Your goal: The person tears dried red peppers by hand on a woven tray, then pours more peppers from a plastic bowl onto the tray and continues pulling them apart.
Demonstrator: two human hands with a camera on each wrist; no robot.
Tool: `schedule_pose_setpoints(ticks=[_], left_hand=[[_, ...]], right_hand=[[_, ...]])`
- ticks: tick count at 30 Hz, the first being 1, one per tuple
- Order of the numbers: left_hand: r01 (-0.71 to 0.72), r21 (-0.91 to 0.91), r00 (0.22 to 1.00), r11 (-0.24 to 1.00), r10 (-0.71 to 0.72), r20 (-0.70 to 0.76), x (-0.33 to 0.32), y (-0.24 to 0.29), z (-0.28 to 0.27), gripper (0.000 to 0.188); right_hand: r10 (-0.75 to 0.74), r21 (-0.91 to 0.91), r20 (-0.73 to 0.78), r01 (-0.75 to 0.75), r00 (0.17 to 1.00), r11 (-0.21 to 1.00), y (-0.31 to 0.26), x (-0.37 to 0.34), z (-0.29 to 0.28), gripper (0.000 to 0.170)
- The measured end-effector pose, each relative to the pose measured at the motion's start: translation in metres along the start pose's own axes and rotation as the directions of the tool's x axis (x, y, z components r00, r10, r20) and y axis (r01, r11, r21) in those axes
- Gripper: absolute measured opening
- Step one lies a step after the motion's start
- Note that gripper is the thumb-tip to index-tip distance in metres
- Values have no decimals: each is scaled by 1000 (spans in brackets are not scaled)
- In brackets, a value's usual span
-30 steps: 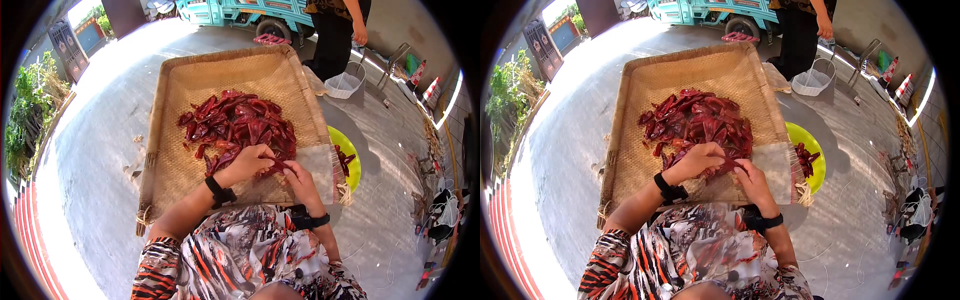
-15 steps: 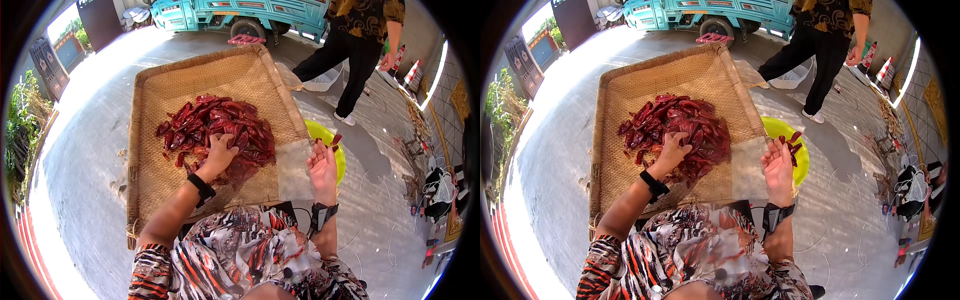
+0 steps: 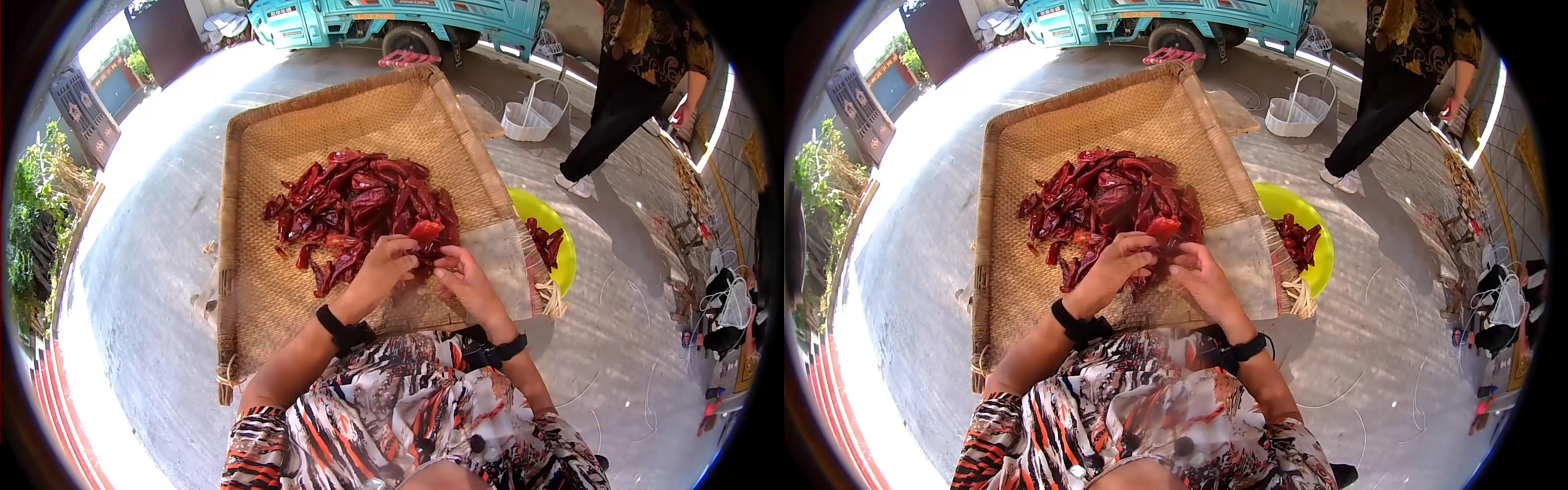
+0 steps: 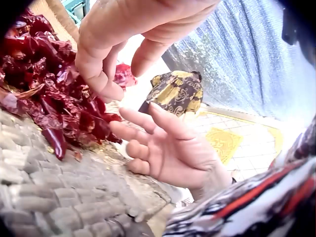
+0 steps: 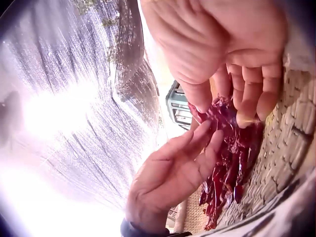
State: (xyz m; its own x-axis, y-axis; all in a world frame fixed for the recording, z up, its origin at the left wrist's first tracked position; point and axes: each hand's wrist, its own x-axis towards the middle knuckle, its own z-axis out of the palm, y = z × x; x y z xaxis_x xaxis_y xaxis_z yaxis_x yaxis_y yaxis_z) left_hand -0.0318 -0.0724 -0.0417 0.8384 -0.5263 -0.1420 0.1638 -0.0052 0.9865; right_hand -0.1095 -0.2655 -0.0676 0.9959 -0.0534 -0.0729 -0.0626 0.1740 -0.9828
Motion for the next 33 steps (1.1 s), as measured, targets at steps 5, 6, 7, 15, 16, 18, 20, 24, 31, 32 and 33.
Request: schedule_pose_setpoints(ticks=[5,6,7,15,16,18,20,24,31,32,33], left_hand=[[90,62,971,994,-101,215,-16,11,10,27],[-24,243,968,970,-38,248,-16,11,10,27],[-140,410,957,901,17,290,-16,11,9,27],[-118,681,973,723,-54,225,-19,9,-3,22],[-142,713,980,686,-4,200,-18,9,-6,21],[-184,776,983,603,101,155,-13,4,-14,21],[-223,831,972,510,184,149,-7,-6,-15,24],[-108,895,988,432,148,48,-1,-3,15,29],[-200,898,965,392,239,110,8,-13,23,30],[-205,887,965,414,236,113,7,-13,24,29],[-210,876,965,435,234,115,5,-13,24,28]], right_hand=[[29,76,-4,-29,1000,997,10,4,-1,24],[18,75,4,-18,1000,997,15,6,-3,23],[7,74,14,-8,1000,997,20,6,-5,22],[76,-204,3,-73,997,976,-13,-2,-15,17],[51,-158,-48,-58,998,986,-21,-2,-18,18],[-22,-16,-163,20,986,1000,-26,0,-31,19],[-101,164,-301,156,948,974,-26,3,-55,20],[53,612,-377,206,925,764,-37,-2,-81,25],[-86,-162,-153,60,984,985,-11,3,-35,32],[-105,-232,-87,83,991,969,-10,1,-24,33],[-121,-299,-19,110,992,948,-9,-1,-18,33]])
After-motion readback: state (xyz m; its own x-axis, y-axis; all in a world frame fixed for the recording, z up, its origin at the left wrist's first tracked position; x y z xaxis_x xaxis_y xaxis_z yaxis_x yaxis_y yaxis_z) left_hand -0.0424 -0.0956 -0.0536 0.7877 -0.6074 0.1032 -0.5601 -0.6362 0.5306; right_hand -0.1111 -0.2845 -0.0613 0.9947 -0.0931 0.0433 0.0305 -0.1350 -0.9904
